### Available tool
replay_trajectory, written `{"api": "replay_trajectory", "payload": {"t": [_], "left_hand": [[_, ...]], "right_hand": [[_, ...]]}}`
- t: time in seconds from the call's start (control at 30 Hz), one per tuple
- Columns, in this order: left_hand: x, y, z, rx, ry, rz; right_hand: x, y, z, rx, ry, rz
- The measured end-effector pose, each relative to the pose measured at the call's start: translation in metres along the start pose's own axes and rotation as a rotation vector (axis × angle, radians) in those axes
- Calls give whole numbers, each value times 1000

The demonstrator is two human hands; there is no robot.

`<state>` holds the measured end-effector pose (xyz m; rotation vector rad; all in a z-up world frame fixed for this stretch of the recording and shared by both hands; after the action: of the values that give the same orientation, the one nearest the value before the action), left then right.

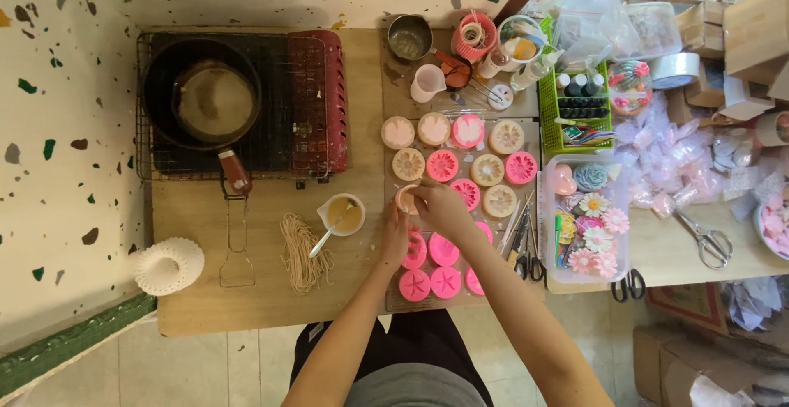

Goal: The recorder is preparing decorative flower-shaped candles by demolding wax shapes and assembling them with wicks and liquid wax.

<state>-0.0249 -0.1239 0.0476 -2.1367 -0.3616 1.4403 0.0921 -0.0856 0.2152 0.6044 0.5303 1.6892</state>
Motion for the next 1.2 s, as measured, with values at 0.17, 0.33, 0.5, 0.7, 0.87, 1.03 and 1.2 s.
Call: {"api": "replay_trajectory", "payload": {"t": [0.17, 0.33, 0.5, 0.7, 0.87, 1.03, 1.2], "left_hand": [[12, 9, 0, -26, 10, -57], [5, 2, 0, -54, -1, -77], [15, 10, 2, -72, 2, -26], [-19, -7, 3, 40, -94, -34], [-23, 47, 37, 193, -69, -23], [-55, 86, 85, 215, 11, 20], [-115, 85, 131, 487, -70, 10]], "right_hand": [[-9, -25, -20, -68, 108, -20], [-13, -29, -25, -137, 210, -54], [-19, -30, -25, -120, 187, -31], [-38, 8, 15, -105, -50, -13], [-84, 39, 26, -111, -118, -3], [-116, 38, 4, -198, -168, 91], [-106, 47, 7, -113, -280, -15]]}}
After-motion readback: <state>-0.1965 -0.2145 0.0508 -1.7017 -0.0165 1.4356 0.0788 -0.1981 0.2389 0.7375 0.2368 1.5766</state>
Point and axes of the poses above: each hand's wrist, its own x-axis towards the middle knuckle, its own z-axis out of the back of the hand, y = z × x, the point moved 3 cm from there along x, towards the middle knuckle, and after that the axes turned 12 degrees about z, right-handed, at the moved point
